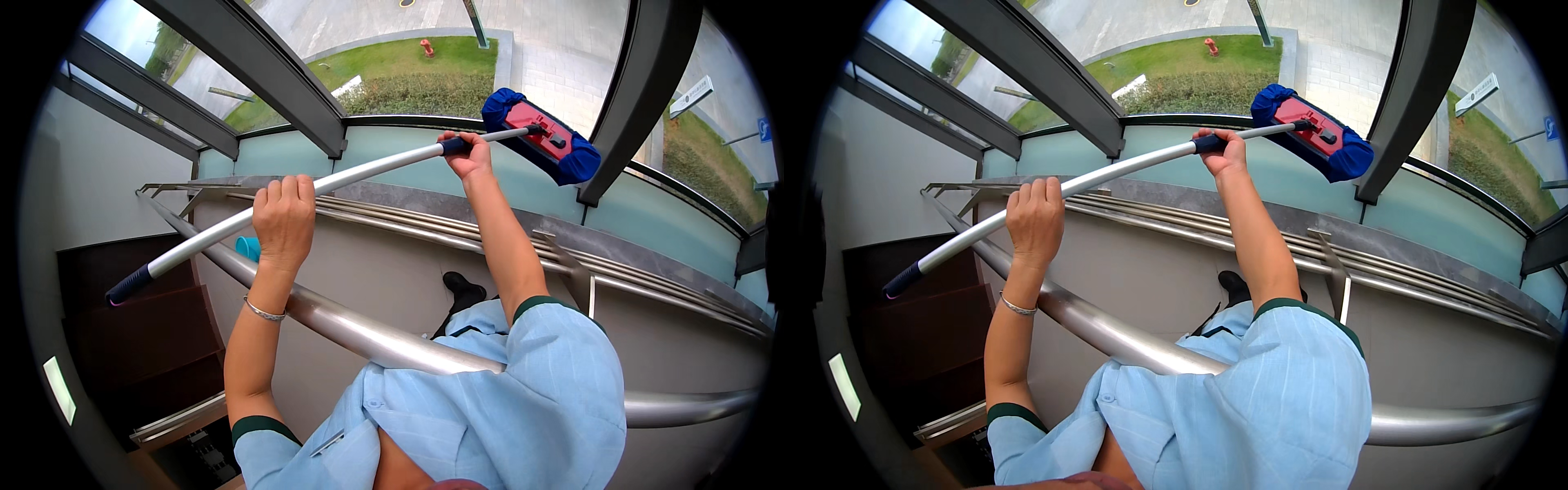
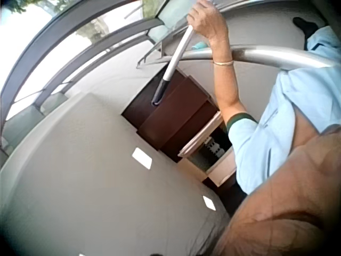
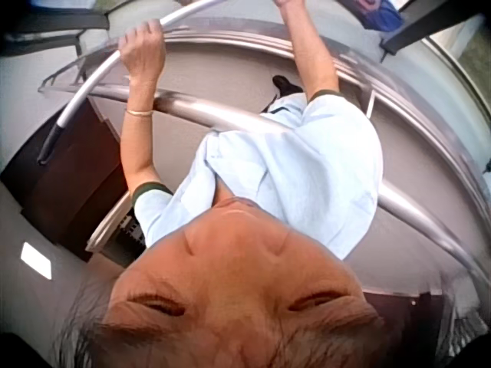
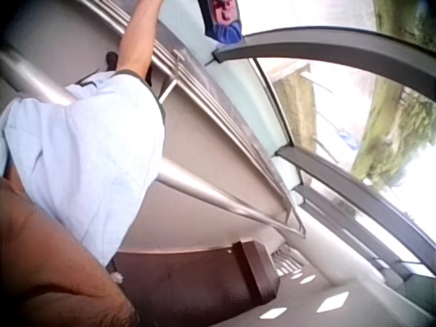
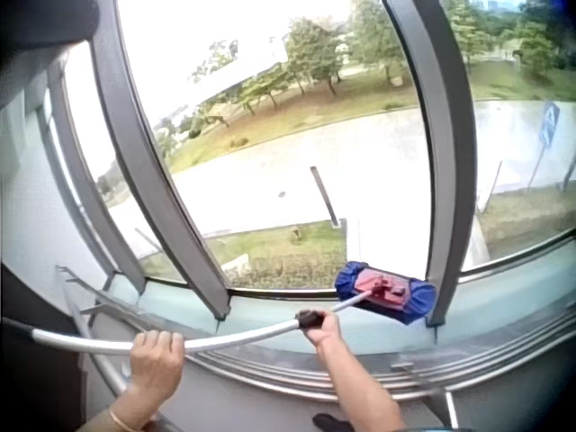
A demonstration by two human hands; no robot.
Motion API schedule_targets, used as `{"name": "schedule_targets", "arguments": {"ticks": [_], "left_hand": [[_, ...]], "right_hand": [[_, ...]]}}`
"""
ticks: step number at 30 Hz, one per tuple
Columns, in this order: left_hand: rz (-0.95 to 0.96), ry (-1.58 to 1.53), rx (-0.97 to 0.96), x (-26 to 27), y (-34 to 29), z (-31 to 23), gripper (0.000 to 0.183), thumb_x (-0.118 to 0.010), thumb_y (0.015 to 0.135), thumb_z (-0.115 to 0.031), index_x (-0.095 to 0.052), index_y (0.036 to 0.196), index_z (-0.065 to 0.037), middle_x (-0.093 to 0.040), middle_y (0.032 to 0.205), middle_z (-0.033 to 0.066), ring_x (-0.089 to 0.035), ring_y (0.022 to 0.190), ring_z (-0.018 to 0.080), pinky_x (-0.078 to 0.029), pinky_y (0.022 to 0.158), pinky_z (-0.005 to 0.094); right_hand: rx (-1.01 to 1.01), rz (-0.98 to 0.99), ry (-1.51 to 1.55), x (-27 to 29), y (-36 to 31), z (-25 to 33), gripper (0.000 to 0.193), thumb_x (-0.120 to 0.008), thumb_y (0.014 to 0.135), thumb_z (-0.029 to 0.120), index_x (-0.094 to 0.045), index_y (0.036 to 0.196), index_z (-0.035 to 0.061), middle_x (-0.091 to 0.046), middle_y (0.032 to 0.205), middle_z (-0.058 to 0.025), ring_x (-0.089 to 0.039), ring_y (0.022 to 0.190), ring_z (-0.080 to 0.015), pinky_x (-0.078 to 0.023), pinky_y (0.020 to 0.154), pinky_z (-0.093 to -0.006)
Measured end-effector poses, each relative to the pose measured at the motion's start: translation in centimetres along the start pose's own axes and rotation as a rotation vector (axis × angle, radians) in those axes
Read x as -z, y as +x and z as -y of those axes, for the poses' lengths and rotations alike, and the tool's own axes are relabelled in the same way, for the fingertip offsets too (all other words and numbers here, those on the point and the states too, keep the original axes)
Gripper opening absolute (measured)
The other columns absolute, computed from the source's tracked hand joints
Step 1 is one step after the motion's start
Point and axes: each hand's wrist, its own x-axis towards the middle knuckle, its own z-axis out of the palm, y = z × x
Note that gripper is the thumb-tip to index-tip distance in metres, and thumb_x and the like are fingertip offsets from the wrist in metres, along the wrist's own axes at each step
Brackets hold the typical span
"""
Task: The person is cleaning glass window panes using a long-handled scrubber tool in a building corridor.
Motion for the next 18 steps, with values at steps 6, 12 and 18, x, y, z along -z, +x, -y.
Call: {"name": "schedule_targets", "arguments": {"ticks": [6,12,18], "left_hand": [[-0.031,-0.033,0.104,-0.3,0.5,1.6,0.013,-0.064,0.074,-0.016,-0.052,0.076,-0.013,-0.051,0.067,-0.0003,-0.055,0.063,0.0180,-0.040,0.057,0.0308],[0.016,-0.093,0.151,0.5,2.6,1.8,0.009,-0.061,0.077,-0.014,-0.053,0.080,-0.011,-0.054,0.072,0.0027,-0.055,0.070,0.0206,-0.041,0.062,0.0344],[-0.098,-0.116,0.146,-0.4,7.9,-6.1,0.008,-0.058,0.081,-0.016,-0.052,0.081,-0.011,-0.053,0.072,0.0033,-0.057,0.068,0.0189,-0.043,0.058,0.0312]], "right_hand": [[-0.015,0.194,0.049,-4.9,-2.5,0.5,0.011,-0.057,0.079,0.010,-0.052,0.084,0.0016,-0.057,0.079,-0.0134,-0.059,0.076,-0.0286,-0.047,0.085,-0.0505],[0.036,0.301,0.051,-9.1,-4.4,-1.3,0.030,-0.059,0.093,0.029,-0.045,0.073,0.0115,-0.047,0.058,0.0010,-0.050,0.057,-0.0151,-0.046,0.078,-0.0432],[-0.180,0.419,-0.023,-11.3,-9.0,-9.6,0.035,-0.062,0.091,0.032,-0.045,0.068,0.0126,-0.048,0.060,-0.0021,-0.051,0.065,-0.0199,-0.045,0.077,-0.0422]]}}
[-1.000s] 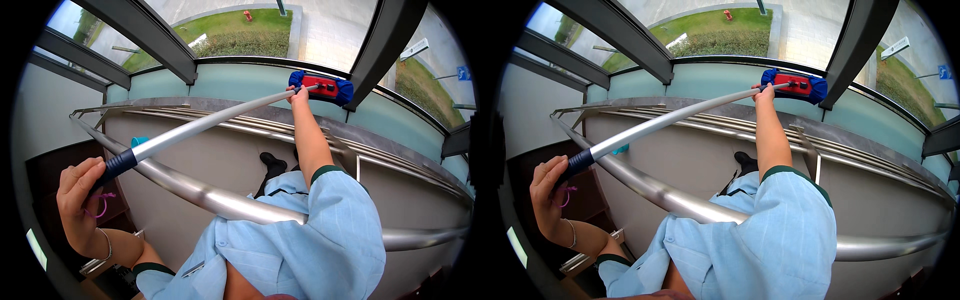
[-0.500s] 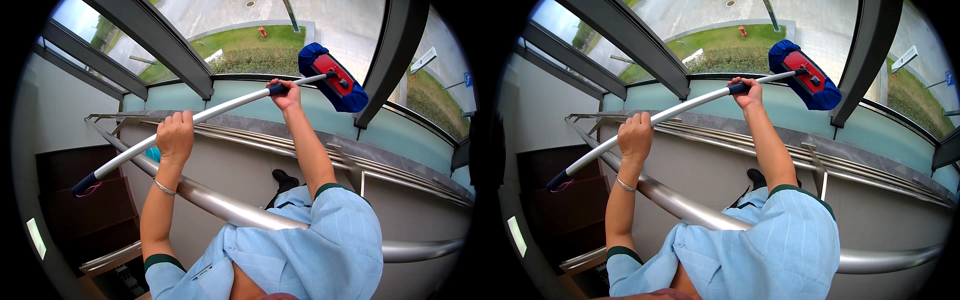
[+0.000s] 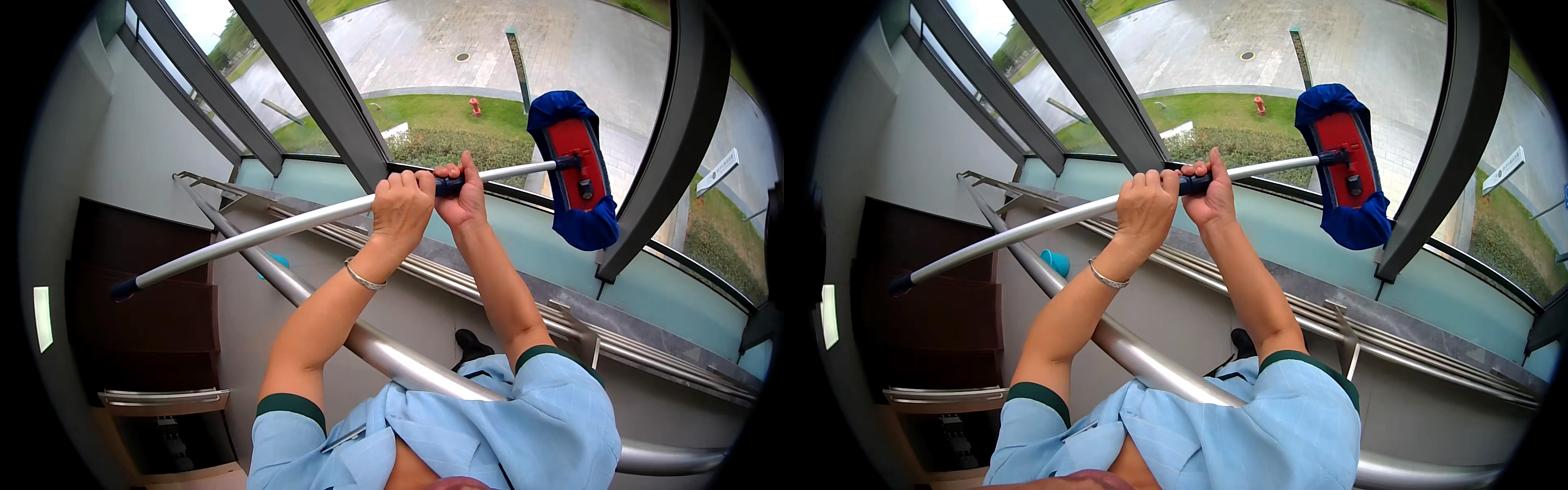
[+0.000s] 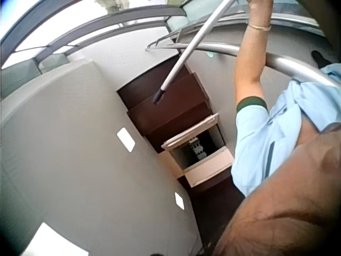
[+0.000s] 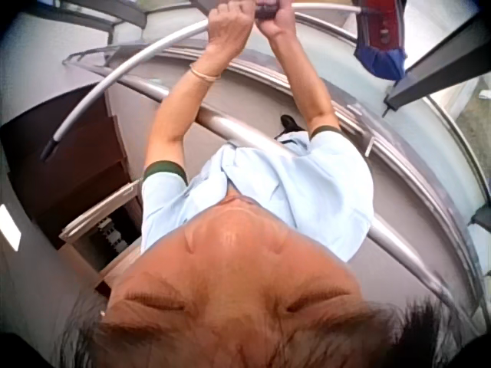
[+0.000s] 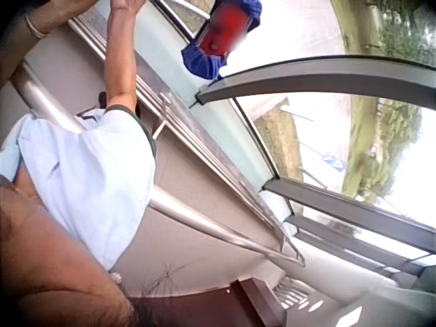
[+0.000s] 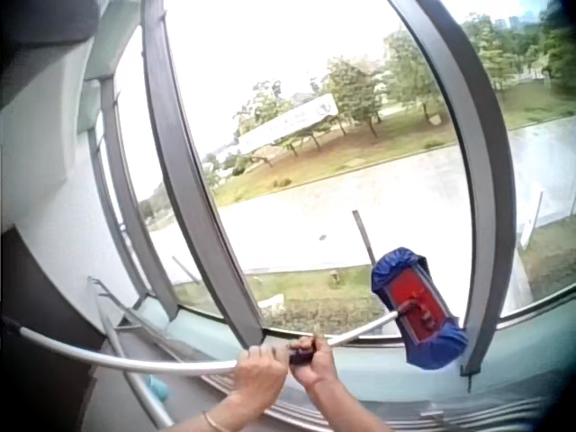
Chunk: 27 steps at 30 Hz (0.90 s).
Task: The person is cleaning glass window panes using a long-handled scrubber tool in a building corridor.
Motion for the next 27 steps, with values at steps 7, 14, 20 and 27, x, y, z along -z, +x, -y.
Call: {"name": "schedule_targets", "arguments": {"ticks": [7,14,20,27], "left_hand": [[0.403,-0.265,0.162,1.8,1.6,2.3,0.009,-0.062,0.081,-0.016,-0.058,0.081,-0.009,-0.068,0.072,0.0090,-0.069,0.067,0.0253,-0.053,0.058,0.0355],[0.550,-0.462,0.150,2.4,1.8,3.2,0.027,-0.072,0.078,-0.028,-0.062,0.088,-0.006,-0.069,0.083,0.0125,-0.068,0.080,0.0278,-0.054,0.070,0.0386],[0.498,-0.504,0.228,1.8,1.4,3.2,0.025,-0.071,0.078,-0.030,-0.062,0.088,-0.009,-0.068,0.079,0.0115,-0.067,0.077,0.0306,-0.053,0.069,0.0400],[0.669,-0.830,0.178,2.0,1.4,5.0,0.030,-0.074,0.078,-0.032,-0.058,0.075,-0.007,-0.060,0.064,0.0090,-0.061,0.056,0.0225,-0.047,0.050,0.0347]], "right_hand": [[-0.021,0.038,-0.012,-1.5,0.2,-1.1,0.043,-0.057,0.093,0.032,-0.040,0.058,0.0135,-0.041,0.052,-0.0009,-0.046,0.057,-0.0192,-0.044,0.076,-0.0401],[-0.005,0.131,-0.064,-1.6,0.5,-0.7,0.047,-0.052,0.096,0.034,-0.039,0.056,0.0136,-0.040,0.050,-0.0015,-0.047,0.055,-0.0206,-0.045,0.073,-0.0413],[0.030,-0.198,-0.101,-5.4,-0.3,0.5,0.050,-0.055,0.094,0.037,-0.038,0.054,0.0143,-0.038,0.049,-0.0004,-0.047,0.053,-0.0197,-0.045,0.067,-0.0395],[0.041,0.490,-0.153,-4.5,-0.9,0.5,0.053,-0.044,0.100,0.038,-0.031,0.053,0.0156,-0.032,0.045,0.0020,-0.039,0.045,-0.0136,-0.040,0.057,-0.0334]]}}
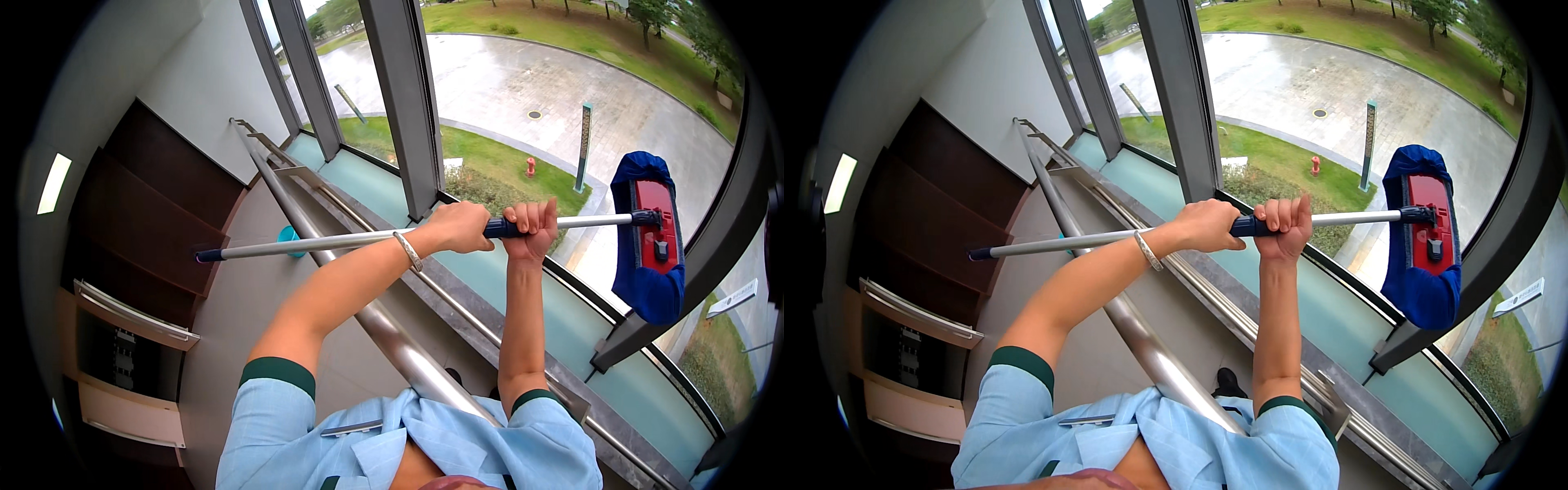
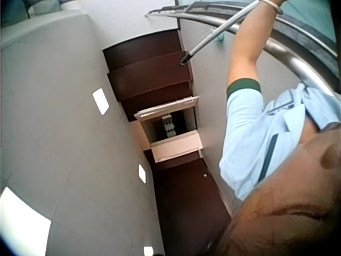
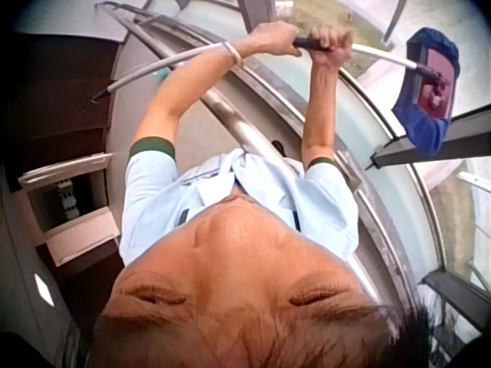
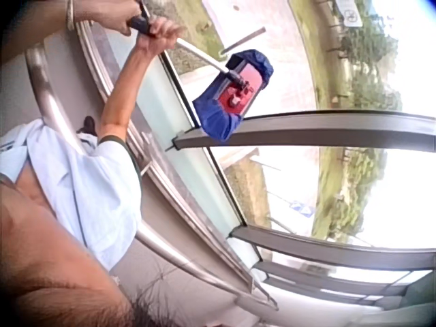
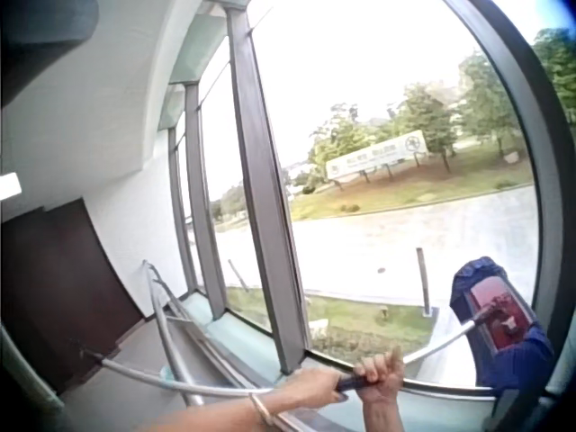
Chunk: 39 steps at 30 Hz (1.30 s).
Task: The person is cleaning glass window panes using a long-handled scrubber tool in a building corridor.
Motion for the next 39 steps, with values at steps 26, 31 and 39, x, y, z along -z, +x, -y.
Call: {"name": "schedule_targets", "arguments": {"ticks": [26,31,39], "left_hand": [[0.517,-0.642,0.390,9.6,-18.7,2.9,0.038,-0.065,0.088,-0.043,-0.058,0.087,-0.005,-0.048,0.060,-0.0017,-0.045,0.048,0.0058,-0.033,0.042,0.0205],[0.573,-0.725,0.455,10.2,-21.1,3.7,0.036,-0.063,0.089,-0.041,-0.057,0.088,-0.006,-0.047,0.061,-0.0015,-0.046,0.049,0.0058,-0.035,0.042,0.0209],[0.639,-1.102,0.258,9.6,-22.6,3.1,0.039,-0.062,0.090,-0.041,-0.044,0.077,-0.009,-0.043,0.055,-0.0024,-0.042,0.041,0.0057,-0.033,0.036,0.0210]], "right_hand": [[-0.509,0.724,-0.492,-3.3,-5.6,-5.6,0.039,-0.076,0.073,0.002,-0.062,0.109,0.0046,-0.061,0.114,-0.0156,-0.057,0.112,-0.0271,-0.045,0.098,-0.0413],[-0.487,0.879,-0.682,-5.9,-5.9,-6.7,0.028,-0.077,0.072,0.001,-0.070,0.099,0.0011,-0.065,0.111,-0.0186,-0.061,0.106,-0.0280,-0.049,0.092,-0.0389],[-0.328,0.865,-0.491,-9.1,-5.7,-7.7,0.040,-0.080,0.073,0.016,-0.065,0.108,0.0034,-0.069,0.101,-0.0146,-0.061,0.104,-0.0299,-0.048,0.091,-0.0410]]}}
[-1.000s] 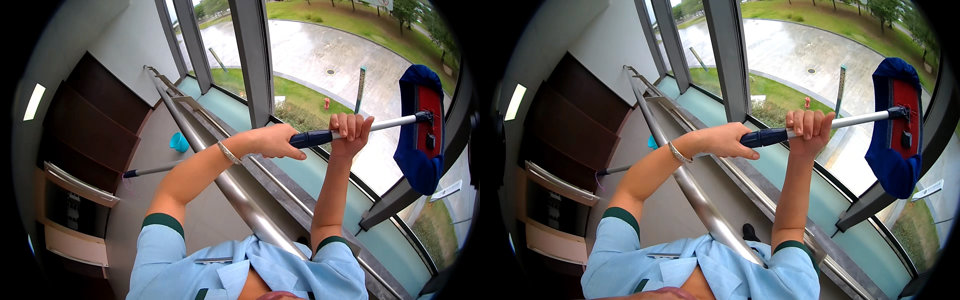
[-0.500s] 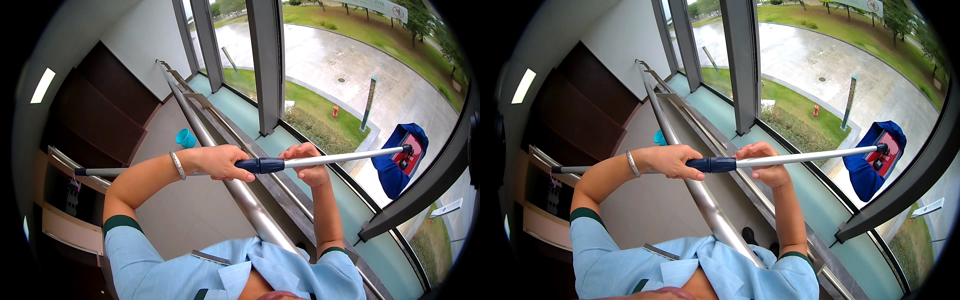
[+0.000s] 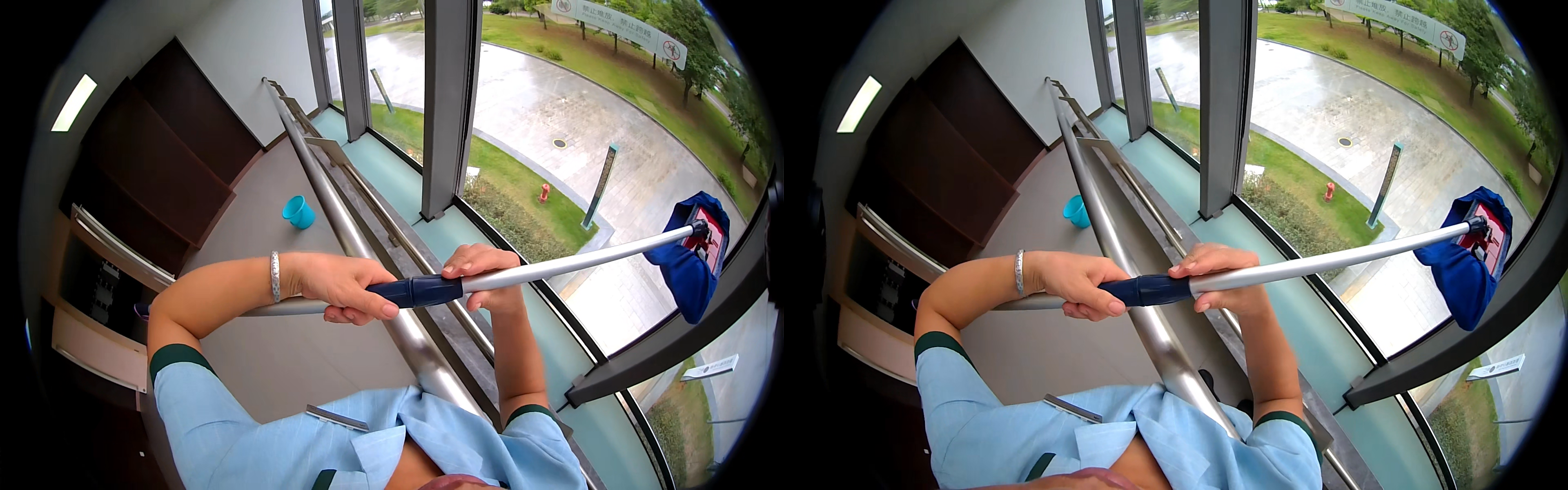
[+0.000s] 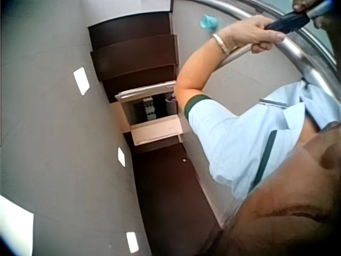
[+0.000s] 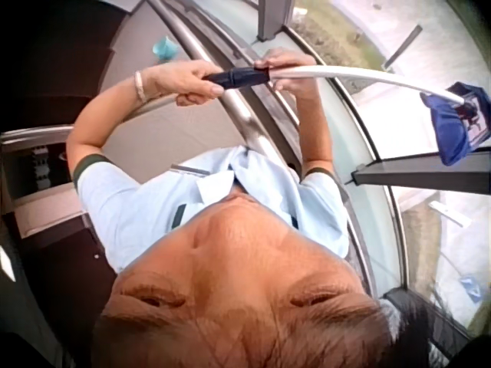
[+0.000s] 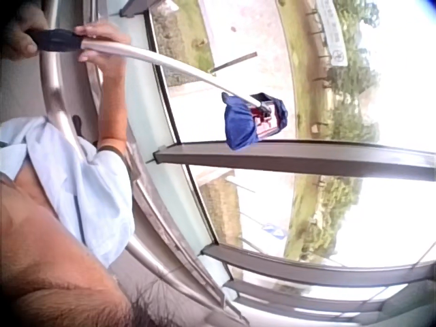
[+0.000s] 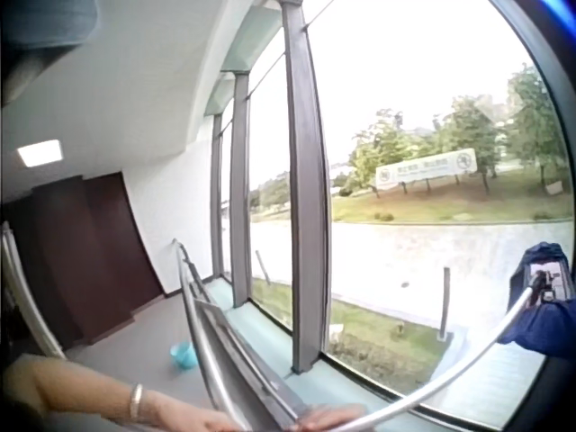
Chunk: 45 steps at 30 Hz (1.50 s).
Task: The person is cleaning glass window panes using a long-handled scrubber tool in a building corridor.
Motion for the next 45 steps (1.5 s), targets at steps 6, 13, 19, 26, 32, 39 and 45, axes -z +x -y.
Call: {"name": "schedule_targets", "arguments": {"ticks": [6,13,19,26,32,39,45], "left_hand": [[0.246,-0.358,-0.057,-2.0,2.0,0.1,0.036,-0.065,0.089,-0.032,-0.041,0.075,-0.011,-0.042,0.053,-0.0019,-0.041,0.039,0.0062,-0.032,0.034,0.0230],[-0.830,0.999,-0.418,-2.4,2.9,-1.3,0.028,-0.067,0.080,-0.023,-0.050,0.088,-0.001,-0.062,0.065,0.0169,-0.063,0.060,0.0349,-0.052,0.057,0.0398],[-1.029,1.301,-0.352,0.6,5.7,-1.0,0.030,-0.069,0.079,-0.024,-0.048,0.087,-0.003,-0.059,0.061,0.0146,-0.062,0.059,0.0357,-0.050,0.056,0.0400],[-0.380,0.736,-0.242,2.7,3.9,-1.9,0.036,-0.070,0.080,-0.033,-0.051,0.085,-0.003,-0.053,0.056,0.0091,-0.056,0.047,0.0201,-0.046,0.048,0.0327],[-0.137,0.409,-0.112,2.2,3.8,-3.0,0.037,-0.067,0.082,-0.034,-0.051,0.085,-0.001,-0.048,0.057,0.0052,-0.048,0.043,0.0156,-0.038,0.042,0.0287],[-0.748,1.153,-0.358,0.0,6.6,-2.2,0.029,-0.066,0.080,-0.026,-0.050,0.086,-0.002,-0.059,0.062,0.0175,-0.062,0.060,0.0353,-0.050,0.058,0.0425],[-0.933,1.309,-0.296,0.7,8.9,-0.5,0.025,-0.067,0.079,-0.020,-0.048,0.086,-0.004,-0.063,0.065,0.0147,-0.066,0.062,0.0332,-0.052,0.055,0.0423]], "right_hand": [[0.259,0.239,0.531,-3.6,3.8,-0.6,0.035,-0.058,0.094,0.024,-0.054,0.124,0.0064,-0.062,0.062,-0.0019,-0.063,0.073,-0.0226,-0.046,0.089,-0.0452],[0.070,-0.431,0.416,-4.0,5.1,0.4,0.016,-0.040,0.101,0.015,-0.053,0.101,0.0066,-0.035,0.050,0.0039,-0.044,0.050,-0.0119,-0.047,0.065,-0.0360],[-0.033,-0.888,0.412,-1.3,5.2,-1.7,0.013,-0.048,0.098,0.016,-0.054,0.098,0.0051,-0.035,0.055,0.0028,-0.043,0.056,-0.0127,-0.044,0.069,-0.0370],[0.178,-0.447,0.357,-1.9,2.6,-3.4,0.015,-0.052,0.097,0.026,-0.062,0.096,0.0145,-0.052,0.062,0.0042,-0.056,0.078,-0.0156,-0.039,0.090,-0.0352],[0.219,-0.291,0.334,-2.2,2.4,-1.6,0.025,-0.043,0.100,0.027,-0.060,0.093,0.0097,-0.041,0.049,0.0037,-0.049,0.056,-0.0143,-0.044,0.072,-0.0370],[0.178,-0.672,0.296,-1.7,2.5,-0.5,0.028,-0.033,0.104,0.022,-0.055,0.094,0.0076,-0.028,0.047,0.0056,-0.037,0.046,-0.0090,-0.044,0.059,-0.0316],[0.077,-0.896,0.460,1.2,1.0,-3.4,0.021,-0.039,0.101,0.019,-0.055,0.096,0.0069,-0.031,0.050,0.0049,-0.038,0.051,-0.0103,-0.043,0.062,-0.0351]]}}
